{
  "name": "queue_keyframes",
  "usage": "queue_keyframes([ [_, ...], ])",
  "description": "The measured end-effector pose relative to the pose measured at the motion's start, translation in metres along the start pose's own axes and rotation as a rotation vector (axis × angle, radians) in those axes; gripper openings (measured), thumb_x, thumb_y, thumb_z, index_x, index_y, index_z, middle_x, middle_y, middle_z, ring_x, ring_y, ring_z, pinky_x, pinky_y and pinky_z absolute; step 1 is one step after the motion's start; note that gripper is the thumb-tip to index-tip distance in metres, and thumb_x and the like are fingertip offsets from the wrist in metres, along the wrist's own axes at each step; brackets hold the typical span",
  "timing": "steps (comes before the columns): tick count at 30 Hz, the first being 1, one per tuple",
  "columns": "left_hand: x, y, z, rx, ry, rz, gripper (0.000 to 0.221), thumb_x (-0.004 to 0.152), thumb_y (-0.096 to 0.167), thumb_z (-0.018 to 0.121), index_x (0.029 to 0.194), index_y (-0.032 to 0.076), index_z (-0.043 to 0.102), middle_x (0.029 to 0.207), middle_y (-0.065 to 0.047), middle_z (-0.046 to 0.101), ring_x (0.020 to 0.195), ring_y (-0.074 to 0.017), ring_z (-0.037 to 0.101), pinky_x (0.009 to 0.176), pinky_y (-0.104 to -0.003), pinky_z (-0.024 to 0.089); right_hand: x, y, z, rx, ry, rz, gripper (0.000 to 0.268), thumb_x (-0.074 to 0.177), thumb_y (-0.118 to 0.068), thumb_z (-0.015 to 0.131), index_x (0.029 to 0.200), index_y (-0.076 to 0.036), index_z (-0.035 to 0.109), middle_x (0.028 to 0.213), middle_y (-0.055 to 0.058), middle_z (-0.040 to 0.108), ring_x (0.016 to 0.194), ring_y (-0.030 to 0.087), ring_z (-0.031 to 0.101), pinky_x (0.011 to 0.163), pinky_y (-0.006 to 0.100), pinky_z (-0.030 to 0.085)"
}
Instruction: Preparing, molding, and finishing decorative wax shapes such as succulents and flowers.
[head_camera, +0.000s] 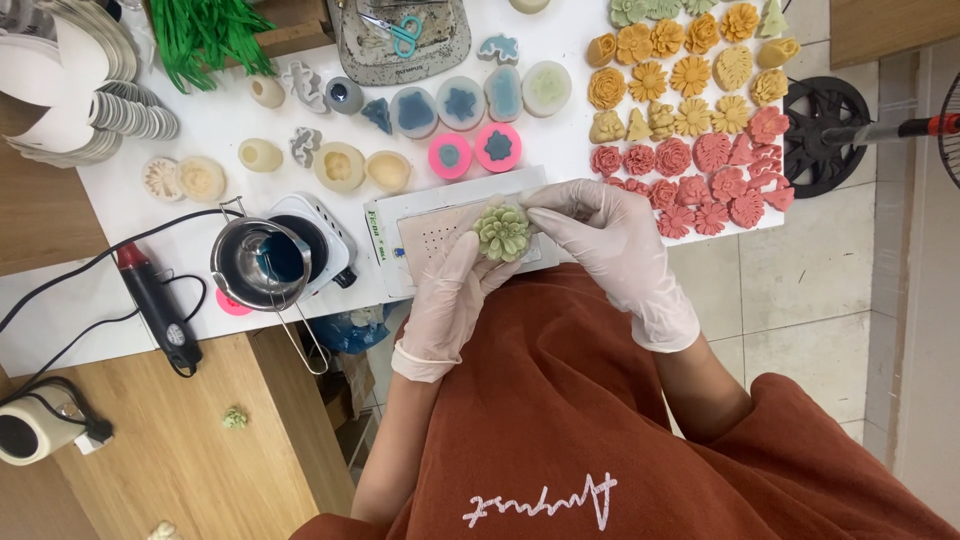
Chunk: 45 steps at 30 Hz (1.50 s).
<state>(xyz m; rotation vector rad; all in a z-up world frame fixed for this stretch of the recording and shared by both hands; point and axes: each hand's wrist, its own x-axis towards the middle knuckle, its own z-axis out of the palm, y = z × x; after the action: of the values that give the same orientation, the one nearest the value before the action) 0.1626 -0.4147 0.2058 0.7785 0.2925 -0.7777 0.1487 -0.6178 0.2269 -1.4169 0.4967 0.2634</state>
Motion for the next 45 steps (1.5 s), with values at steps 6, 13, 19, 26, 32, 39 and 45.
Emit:
queue_keyframes([
  [6,0.003,-0.002,-0.006,-0.053,-0.029,-0.023,0.065,0.105,0.039,0.058,0.157,0.005,0.041,0.146,-0.009,0.056,0.133,-0.0232,0.057,0.114,-0.039,0.046,0.005,-0.005,0.001,0.110,-0.041,0.005,0.025,0.098,-0.007,0.067,0.119,0.006,0.071,0.108,0.012,0.076,0.097,0.013,0.072,0.090,0.026,0.059],
  [13,0.006,0.001,-0.008,-0.079,-0.036,-0.025,0.070,0.104,0.040,0.060,0.160,0.004,0.038,0.148,-0.010,0.054,0.135,-0.0229,0.055,0.115,-0.039,0.045,0.002,-0.010,0.004,0.117,-0.055,-0.031,0.025,0.101,-0.010,0.064,0.119,0.005,0.071,0.110,0.011,0.077,0.102,0.013,0.073,0.094,0.027,0.058],
  [19,0.004,0.005,-0.005,-0.076,-0.071,-0.014,0.072,0.104,0.039,0.061,0.161,0.003,0.035,0.151,-0.011,0.053,0.139,-0.0227,0.054,0.118,-0.039,0.043,-0.007,-0.018,0.008,-0.074,0.004,-0.085,0.025,0.097,-0.011,0.070,0.119,0.001,0.074,0.109,0.007,0.078,0.099,0.009,0.070,0.090,0.024,0.055],
  [26,0.000,0.004,-0.010,-0.083,-0.091,-0.007,0.074,0.103,0.036,0.065,0.161,0.002,0.034,0.151,-0.012,0.052,0.137,-0.0221,0.054,0.119,-0.042,0.043,-0.017,-0.036,0.017,-0.096,0.047,-0.059,0.024,0.092,-0.010,0.075,0.113,0.000,0.077,0.103,0.005,0.080,0.088,0.007,0.071,0.080,0.024,0.059],
  [32,-0.005,0.002,-0.021,-0.109,-0.108,0.011,0.072,0.102,0.036,0.069,0.157,0.000,0.039,0.147,-0.012,0.056,0.132,-0.0229,0.058,0.116,-0.041,0.046,-0.022,-0.032,0.021,-0.234,0.056,-0.267,0.022,0.091,-0.007,0.079,0.111,0.002,0.078,0.107,0.008,0.080,0.097,0.009,0.073,0.089,0.024,0.059],
  [39,-0.009,-0.004,-0.037,-0.189,-0.165,0.022,0.076,0.097,0.036,0.080,0.155,0.000,0.044,0.142,-0.011,0.059,0.125,-0.0214,0.062,0.106,-0.035,0.051,-0.027,-0.047,0.031,-0.088,0.035,-0.144,0.022,0.088,-0.004,0.080,0.109,0.002,0.076,0.104,0.007,0.078,0.094,0.008,0.072,0.086,0.024,0.062],
  [45,-0.012,-0.011,-0.052,-0.235,-0.181,0.032,0.079,0.094,0.036,0.084,0.153,0.001,0.047,0.137,-0.011,0.061,0.119,-0.0233,0.064,0.103,-0.034,0.052,-0.029,-0.054,0.036,-0.065,-0.002,-0.127,0.023,0.088,-0.004,0.079,0.110,0.003,0.075,0.104,0.006,0.078,0.095,0.007,0.071,0.087,0.024,0.061],
])
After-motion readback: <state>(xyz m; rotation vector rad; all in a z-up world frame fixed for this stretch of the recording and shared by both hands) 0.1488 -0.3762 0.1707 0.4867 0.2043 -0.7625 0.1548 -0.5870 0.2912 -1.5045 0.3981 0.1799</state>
